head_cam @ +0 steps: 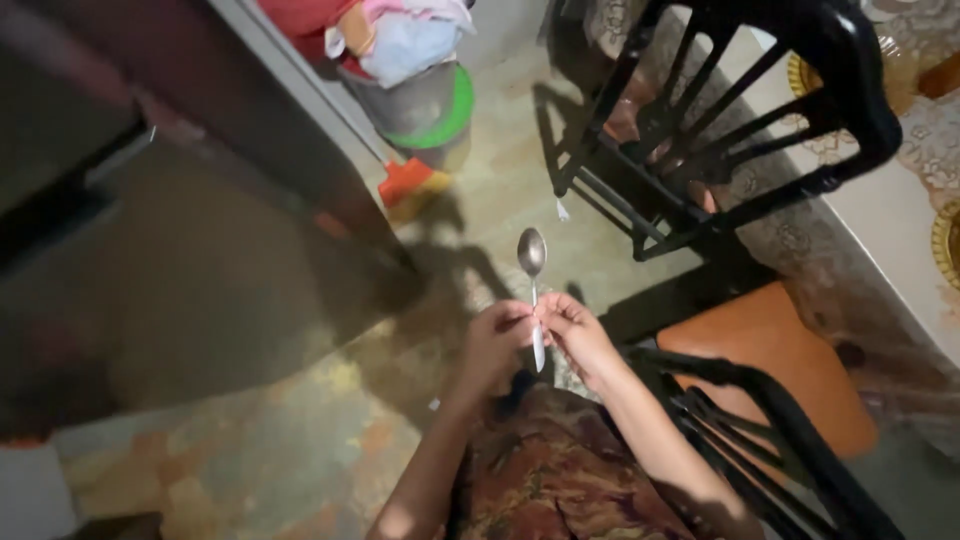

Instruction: Set the table with utensils, glasses, and napkins.

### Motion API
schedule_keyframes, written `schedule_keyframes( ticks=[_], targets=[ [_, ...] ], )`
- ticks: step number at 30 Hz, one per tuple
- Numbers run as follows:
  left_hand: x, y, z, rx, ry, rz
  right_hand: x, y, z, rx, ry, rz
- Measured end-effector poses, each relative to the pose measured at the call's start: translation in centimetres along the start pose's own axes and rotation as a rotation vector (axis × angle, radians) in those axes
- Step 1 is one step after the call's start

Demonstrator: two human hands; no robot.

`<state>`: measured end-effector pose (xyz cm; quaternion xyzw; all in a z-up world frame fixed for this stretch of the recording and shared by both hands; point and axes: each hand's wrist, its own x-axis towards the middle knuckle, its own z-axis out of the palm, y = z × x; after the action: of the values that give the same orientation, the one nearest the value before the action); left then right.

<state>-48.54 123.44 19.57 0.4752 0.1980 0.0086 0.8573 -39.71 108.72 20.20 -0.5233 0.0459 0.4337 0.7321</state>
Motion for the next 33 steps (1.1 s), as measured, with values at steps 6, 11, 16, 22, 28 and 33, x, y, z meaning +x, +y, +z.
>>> schedule_keyframes(
  ticks=[6, 11, 16, 22, 28, 33],
  targets=[
    [8.7, 8.9, 1.4, 0.175, -0.028, -0.034, 6.5, -7.1, 1.8, 0.076, 0.132, 0.0],
    [18.0, 12.1, 1.0, 0.171, -0.106, -0.125, 13.3, -11.1, 1.4, 0.123, 0.187, -0.037],
    [28.7, 15.9, 0.6, 0.244, -0.228, -0.178, 20.9, -15.6, 0.9, 0.18, 0.27, -0.102],
    [40.1, 20.4, 0.7, 0.273, -0.343, -0.265, 29.2, -20.9, 1.1, 0.31, 0.374, -0.176],
    [48.9, 23.6, 2.6, 0.4, -0.433, -0.375, 34.6, -25.4, 0.8, 0.419, 0.48, -0.258],
    [56.2, 23.5, 4.8, 0.421, -0.489, -0.39, 39.3, -28.2, -2.3, 0.493, 0.554, -0.298]
  ],
)
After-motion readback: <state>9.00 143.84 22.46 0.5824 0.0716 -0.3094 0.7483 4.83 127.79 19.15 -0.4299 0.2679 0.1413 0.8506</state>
